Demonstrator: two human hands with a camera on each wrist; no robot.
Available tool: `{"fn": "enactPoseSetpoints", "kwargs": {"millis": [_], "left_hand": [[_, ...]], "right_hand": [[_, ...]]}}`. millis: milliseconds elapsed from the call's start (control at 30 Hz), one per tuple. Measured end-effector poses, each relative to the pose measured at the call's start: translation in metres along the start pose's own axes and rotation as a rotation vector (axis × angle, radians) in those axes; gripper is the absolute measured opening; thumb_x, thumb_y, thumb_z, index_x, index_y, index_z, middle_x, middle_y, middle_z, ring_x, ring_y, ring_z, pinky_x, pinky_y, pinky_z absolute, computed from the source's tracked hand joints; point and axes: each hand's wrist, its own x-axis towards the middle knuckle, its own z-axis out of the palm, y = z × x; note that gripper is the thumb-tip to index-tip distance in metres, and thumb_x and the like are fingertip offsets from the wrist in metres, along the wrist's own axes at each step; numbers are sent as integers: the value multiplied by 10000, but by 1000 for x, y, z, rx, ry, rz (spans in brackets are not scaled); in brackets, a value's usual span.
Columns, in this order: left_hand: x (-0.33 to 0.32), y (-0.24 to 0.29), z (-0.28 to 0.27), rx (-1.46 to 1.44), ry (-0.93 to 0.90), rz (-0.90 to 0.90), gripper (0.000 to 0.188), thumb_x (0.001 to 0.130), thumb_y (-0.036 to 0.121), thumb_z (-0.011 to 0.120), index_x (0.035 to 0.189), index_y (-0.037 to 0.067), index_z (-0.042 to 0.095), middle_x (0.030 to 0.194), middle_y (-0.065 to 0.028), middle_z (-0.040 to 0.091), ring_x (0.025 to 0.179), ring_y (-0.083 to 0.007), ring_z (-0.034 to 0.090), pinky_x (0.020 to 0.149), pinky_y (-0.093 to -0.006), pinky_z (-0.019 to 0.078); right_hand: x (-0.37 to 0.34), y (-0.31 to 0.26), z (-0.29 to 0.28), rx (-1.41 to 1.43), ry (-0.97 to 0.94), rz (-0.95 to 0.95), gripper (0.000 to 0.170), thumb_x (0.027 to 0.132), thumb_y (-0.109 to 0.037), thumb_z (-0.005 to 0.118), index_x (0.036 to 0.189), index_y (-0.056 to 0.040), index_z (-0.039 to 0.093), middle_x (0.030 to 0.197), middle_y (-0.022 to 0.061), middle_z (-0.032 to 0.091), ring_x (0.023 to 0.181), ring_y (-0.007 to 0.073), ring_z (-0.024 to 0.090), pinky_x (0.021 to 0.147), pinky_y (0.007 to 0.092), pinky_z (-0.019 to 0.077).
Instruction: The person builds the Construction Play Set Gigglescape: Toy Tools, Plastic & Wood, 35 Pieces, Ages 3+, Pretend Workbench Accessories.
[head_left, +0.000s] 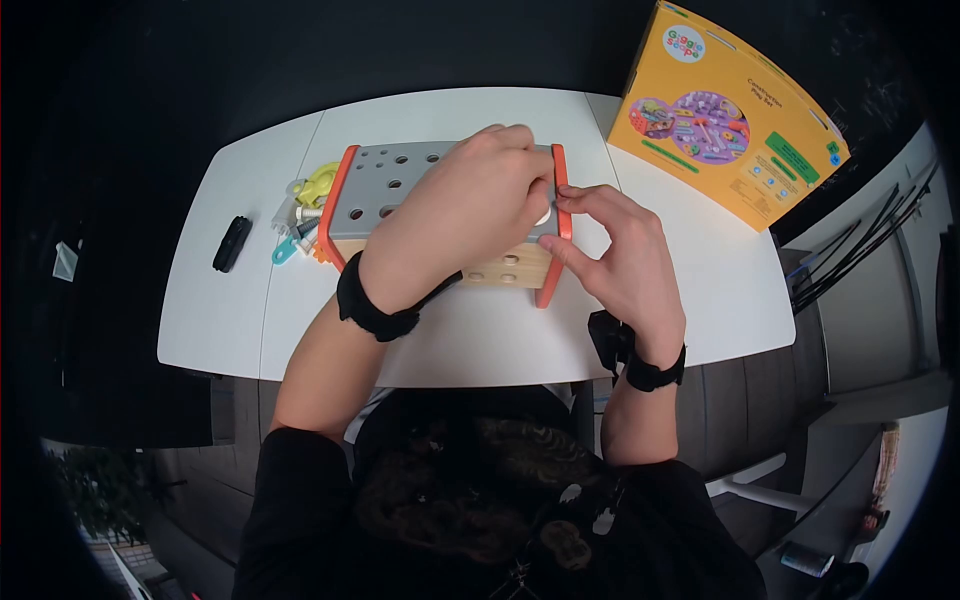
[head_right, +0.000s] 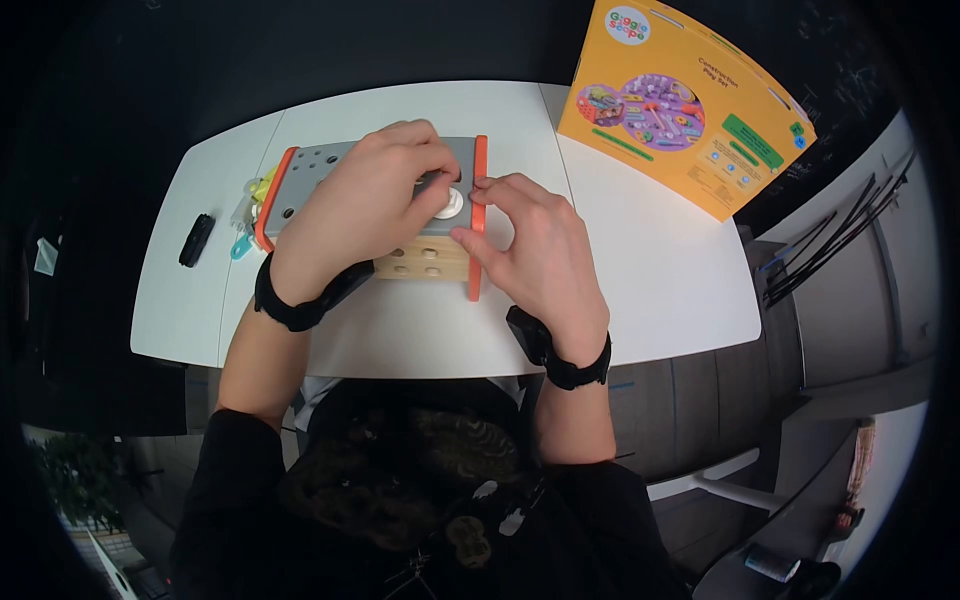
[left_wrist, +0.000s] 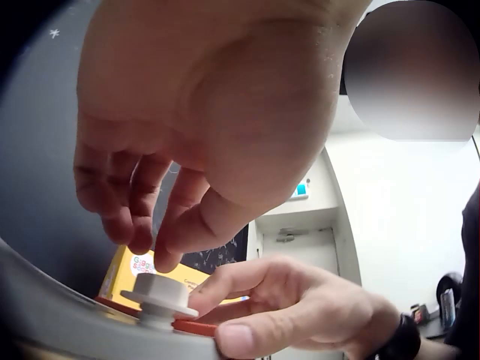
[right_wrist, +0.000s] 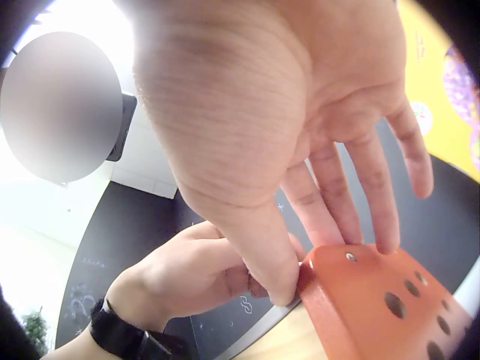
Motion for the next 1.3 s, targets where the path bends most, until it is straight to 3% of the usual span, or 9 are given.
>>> {"fn": "enactPoseSetpoints", "kwargs": {"millis": [200,400,467,500,567,767,1067,1200,1300], "left_hand": [[-1,0,-3,85,-181,-111,148,808,77,684,902,-26,735,855,-172,699,770,-356,663,734,-406,541],[0,2,-8,-81,-246,-53,122,769,-22,650,883,-23,693,867,-170,700,780,-342,670,739,-404,539],[1,4,-11,-225,-324,-138,86,786,-15,622,862,-21,661,853,-165,691,799,-344,666,723,-401,530],[1,4,-9,-226,-324,-135,86,786,-15,622,862,-21,661,853,-165,691,799,-344,666,723,-401,530],[0,2,-3,-191,-44,13,65,807,34,653,846,-18,650,838,-160,683,786,-347,660,704,-399,521],[-2,5,-5,111,-225,-185,132,816,105,718,871,-13,694,858,-166,691,796,-352,664,727,-400,535],[-5,-2,-5,-166,-220,32,147,801,-39,607,905,-8,706,896,-176,705,839,-384,666,778,-421,542],[-2,7,-4,-181,-115,-43,99,820,7,637,895,-13,697,872,-179,697,834,-380,662,775,-424,541],[-5,7,1,23,-27,-23,104,830,66,675,887,-18,694,838,-174,688,799,-382,657,757,-428,542]], "right_hand": [[0,1,1,7,5,-9,344,779,-212,820,995,38,723,1034,151,732,863,354,715,782,393,565],[-1,3,2,8,0,-17,345,782,-215,815,998,36,721,1032,151,730,870,357,712,783,394,563],[0,0,1,17,-7,-6,345,781,-216,816,998,34,721,1031,150,730,871,358,711,783,394,563],[0,-1,0,25,-15,5,345,780,-216,817,998,32,721,1031,150,729,873,359,710,784,394,563],[-1,0,0,11,-7,-1,344,780,-217,817,997,32,721,1031,150,729,873,360,709,784,395,563],[-1,0,1,-1,-1,-5,342,780,-216,819,994,32,721,1030,150,729,872,362,709,782,393,563],[-1,1,0,6,-5,-17,347,777,-213,824,996,35,719,1030,153,728,872,361,709,782,394,564],[-1,2,1,15,3,-15,348,775,-211,825,996,36,718,1036,152,728,871,360,709,781,394,564],[-1,1,0,12,1,-5,344,778,-210,823,993,36,717,1039,150,729,871,359,710,782,393,565]]}}
